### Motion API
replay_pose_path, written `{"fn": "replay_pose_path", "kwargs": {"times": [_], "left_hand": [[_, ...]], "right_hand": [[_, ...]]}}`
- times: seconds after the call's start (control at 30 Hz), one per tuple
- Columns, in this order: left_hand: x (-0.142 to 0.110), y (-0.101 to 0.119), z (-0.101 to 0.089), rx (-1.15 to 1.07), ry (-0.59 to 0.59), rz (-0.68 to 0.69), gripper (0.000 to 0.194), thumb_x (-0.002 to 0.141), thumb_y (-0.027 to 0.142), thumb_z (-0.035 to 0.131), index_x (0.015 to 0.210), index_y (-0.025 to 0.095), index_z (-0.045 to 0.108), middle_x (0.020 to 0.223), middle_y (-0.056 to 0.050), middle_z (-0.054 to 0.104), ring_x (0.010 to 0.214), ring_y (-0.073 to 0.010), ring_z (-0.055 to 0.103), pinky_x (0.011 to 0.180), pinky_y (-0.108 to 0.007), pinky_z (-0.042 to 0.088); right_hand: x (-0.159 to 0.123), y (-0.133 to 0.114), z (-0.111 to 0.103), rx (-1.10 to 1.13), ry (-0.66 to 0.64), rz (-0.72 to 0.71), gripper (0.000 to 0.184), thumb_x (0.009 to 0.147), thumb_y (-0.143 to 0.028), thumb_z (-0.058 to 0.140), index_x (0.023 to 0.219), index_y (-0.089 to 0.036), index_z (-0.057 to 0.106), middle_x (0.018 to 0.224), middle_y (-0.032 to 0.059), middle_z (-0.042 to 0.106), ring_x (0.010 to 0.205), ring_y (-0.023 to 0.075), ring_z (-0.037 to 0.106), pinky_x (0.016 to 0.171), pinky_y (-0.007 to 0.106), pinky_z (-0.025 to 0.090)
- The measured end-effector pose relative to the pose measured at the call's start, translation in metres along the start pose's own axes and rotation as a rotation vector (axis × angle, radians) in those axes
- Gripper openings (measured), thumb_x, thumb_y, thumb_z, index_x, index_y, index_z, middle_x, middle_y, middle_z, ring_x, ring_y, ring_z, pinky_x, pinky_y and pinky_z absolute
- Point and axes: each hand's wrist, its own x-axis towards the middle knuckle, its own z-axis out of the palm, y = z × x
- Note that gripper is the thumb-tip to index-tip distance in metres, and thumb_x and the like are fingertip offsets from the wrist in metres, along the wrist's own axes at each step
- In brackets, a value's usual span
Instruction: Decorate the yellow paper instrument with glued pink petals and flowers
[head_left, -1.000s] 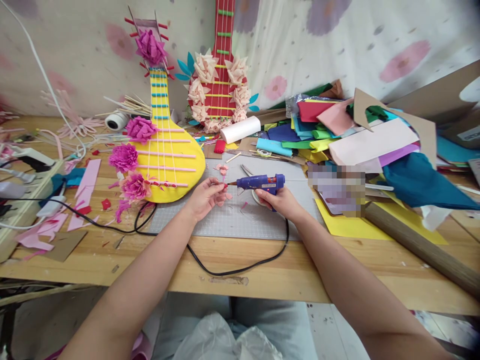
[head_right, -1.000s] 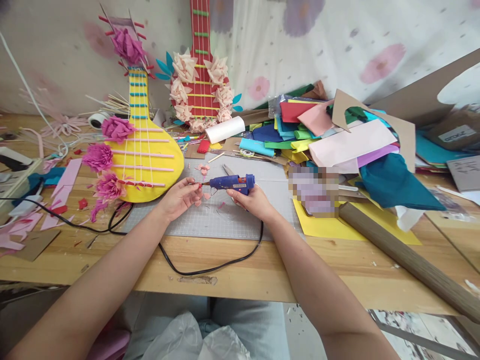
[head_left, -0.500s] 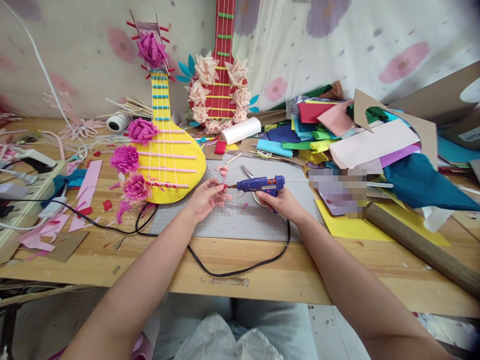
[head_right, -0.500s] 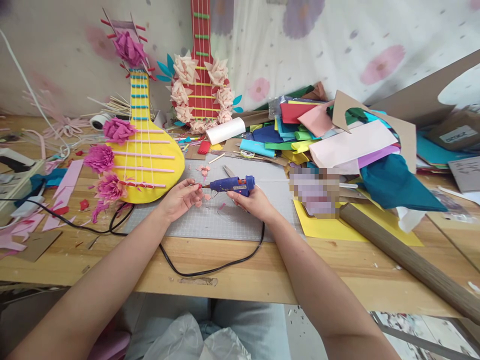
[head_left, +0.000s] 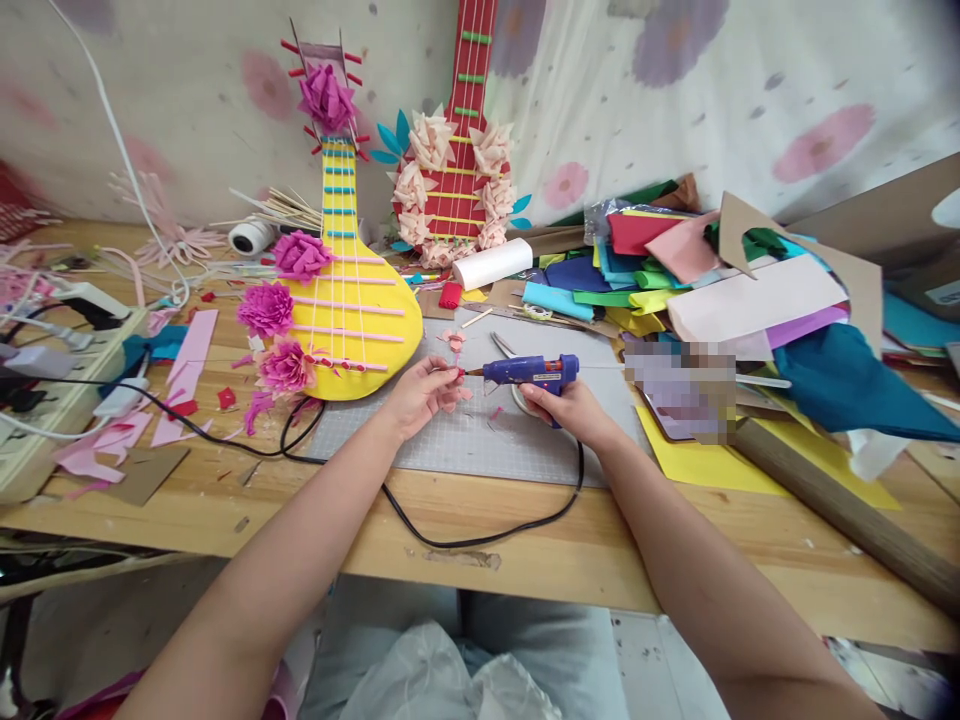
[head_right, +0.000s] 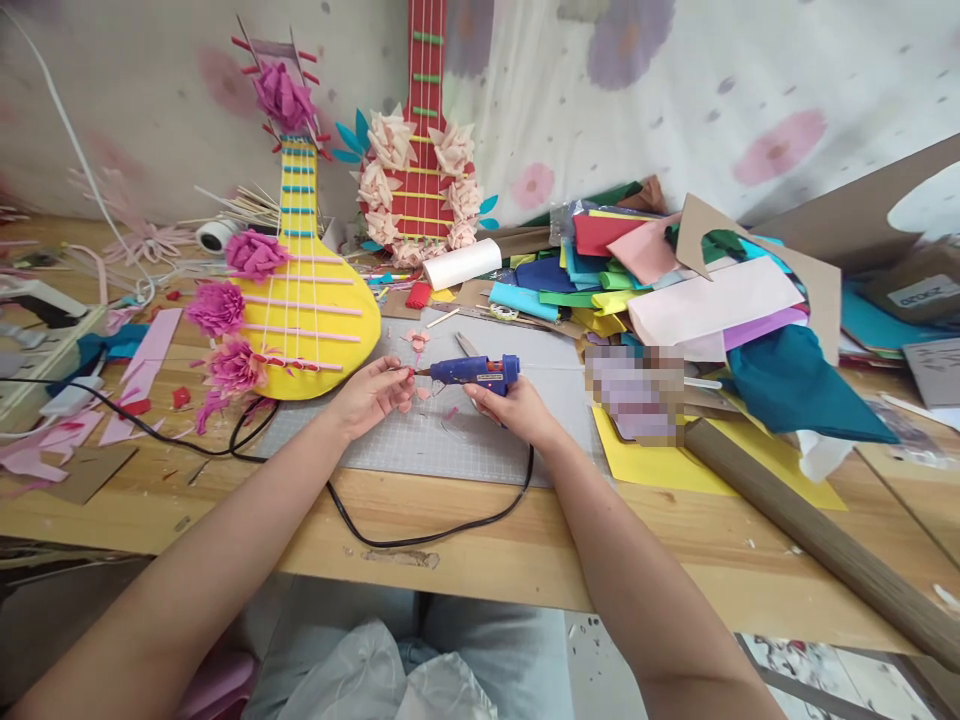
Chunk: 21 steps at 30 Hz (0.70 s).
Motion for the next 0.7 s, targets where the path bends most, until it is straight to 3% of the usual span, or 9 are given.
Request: {"fn": "replay_pose_path", "kwargs": {"times": [0.1, 0.27, 0.4, 0.5, 0.6, 0.7], "left_hand": [[0.0, 0.001, 0.001, -0.016, -0.004, -0.008, 0.027, 0.066, 0.017, 0.069, 0.078, 0.018, 0.044, 0.065, 0.002, 0.061, 0.058, -0.0157, 0.065, 0.043, -0.019, 0.04], [-0.002, 0.003, 0.003, -0.061, 0.027, -0.018, 0.025, 0.067, 0.012, 0.067, 0.078, 0.017, 0.046, 0.067, 0.001, 0.061, 0.055, -0.0113, 0.062, 0.044, -0.019, 0.042], [-0.003, 0.005, 0.004, -0.112, 0.04, -0.041, 0.023, 0.068, 0.009, 0.066, 0.079, 0.017, 0.047, 0.068, 0.001, 0.062, 0.056, -0.0107, 0.062, 0.044, -0.018, 0.044], [-0.006, 0.01, 0.003, -0.156, 0.035, -0.019, 0.017, 0.071, 0.007, 0.062, 0.077, 0.016, 0.049, 0.066, 0.001, 0.061, 0.056, -0.0098, 0.062, 0.047, -0.018, 0.047], [-0.01, 0.022, 0.001, -0.249, 0.111, 0.069, 0.015, 0.073, 0.002, 0.058, 0.075, 0.015, 0.051, 0.068, 0.001, 0.062, 0.061, -0.0068, 0.062, 0.049, -0.013, 0.049], [-0.018, 0.045, -0.002, -0.327, 0.19, 0.214, 0.015, 0.074, 0.001, 0.056, 0.073, 0.015, 0.052, 0.07, 0.002, 0.063, 0.063, -0.0048, 0.062, 0.049, -0.009, 0.047]], "right_hand": [[-0.002, -0.002, -0.003, -0.01, 0.035, 0.026, 0.046, 0.066, -0.061, 0.06, 0.055, -0.018, 0.047, 0.045, -0.0037, 0.044, 0.04, 0.006, 0.036, 0.039, 0.022, 0.029], [-0.001, 0.006, -0.02, -0.019, 0.223, 0.046, 0.044, 0.07, -0.059, 0.057, 0.057, -0.017, 0.054, 0.042, -0.0033, 0.044, 0.039, 0.0071, 0.038, 0.04, 0.022, 0.03], [0.011, 0.03, -0.042, -0.087, 0.535, 0.062, 0.044, 0.068, -0.059, 0.058, 0.067, -0.015, 0.063, 0.044, -0.0018, 0.049, 0.04, 0.0094, 0.041, 0.043, 0.024, 0.033], [0.021, 0.046, -0.055, -0.25, 0.735, 0.139, 0.048, 0.065, -0.06, 0.059, 0.076, -0.013, 0.067, 0.061, 0.0061, 0.063, 0.053, 0.0175, 0.056, 0.052, 0.029, 0.041], [0.026, 0.052, -0.059, -0.456, 0.747, 0.221, 0.052, 0.066, -0.06, 0.056, 0.085, -0.013, 0.067, 0.077, 0.0128, 0.067, 0.074, 0.0271, 0.062, 0.064, 0.034, 0.043], [0.024, 0.048, -0.056, -0.601, 0.711, 0.23, 0.054, 0.067, -0.058, 0.056, 0.096, -0.013, 0.062, 0.088, 0.0148, 0.066, 0.084, 0.0286, 0.061, 0.069, 0.035, 0.043]]}}
